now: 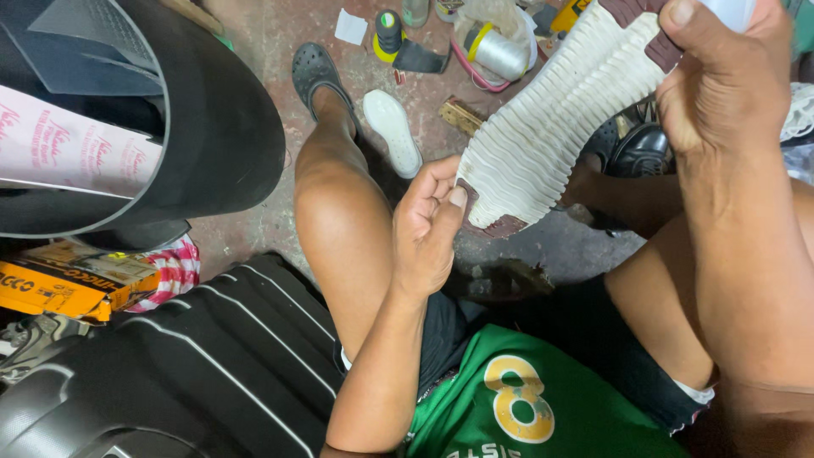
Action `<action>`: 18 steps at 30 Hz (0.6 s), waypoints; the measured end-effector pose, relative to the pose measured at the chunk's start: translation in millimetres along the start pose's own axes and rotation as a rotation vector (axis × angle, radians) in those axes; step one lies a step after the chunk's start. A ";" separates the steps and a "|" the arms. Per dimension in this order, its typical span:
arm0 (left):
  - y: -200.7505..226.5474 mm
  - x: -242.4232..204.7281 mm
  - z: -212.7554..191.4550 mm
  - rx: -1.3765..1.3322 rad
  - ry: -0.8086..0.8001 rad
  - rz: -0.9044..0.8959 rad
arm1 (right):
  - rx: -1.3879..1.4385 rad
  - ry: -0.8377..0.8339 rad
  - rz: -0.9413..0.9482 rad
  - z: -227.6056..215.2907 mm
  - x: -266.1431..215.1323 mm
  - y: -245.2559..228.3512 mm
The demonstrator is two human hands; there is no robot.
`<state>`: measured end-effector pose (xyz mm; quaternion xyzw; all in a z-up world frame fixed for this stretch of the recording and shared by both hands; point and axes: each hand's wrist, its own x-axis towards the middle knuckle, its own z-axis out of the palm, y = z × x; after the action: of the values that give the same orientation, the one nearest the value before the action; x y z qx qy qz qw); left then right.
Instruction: The person applies glue from a small bottle along the edges and grooves of a white shoe sole. They rotate the sole to reach different areas and spread the adhesive with their fingers.
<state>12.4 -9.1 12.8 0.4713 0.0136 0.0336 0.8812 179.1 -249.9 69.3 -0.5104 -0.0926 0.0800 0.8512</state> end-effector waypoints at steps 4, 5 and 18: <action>0.0 0.3 -0.2 0.033 0.022 -0.003 | -0.062 0.021 -0.013 1.7 -0.3 -1.9; -0.9 -0.5 -0.5 0.052 0.032 0.004 | -0.076 0.027 -0.015 1.9 -0.4 -1.4; 11.0 -2.9 -0.8 -0.053 -0.008 -0.081 | 0.020 0.118 0.038 -40.4 -4.0 15.5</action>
<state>9.0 -2.6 21.5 0.4469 0.0284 -0.0033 0.8941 184.3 -278.1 36.6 -0.5076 -0.0315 0.0668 0.8584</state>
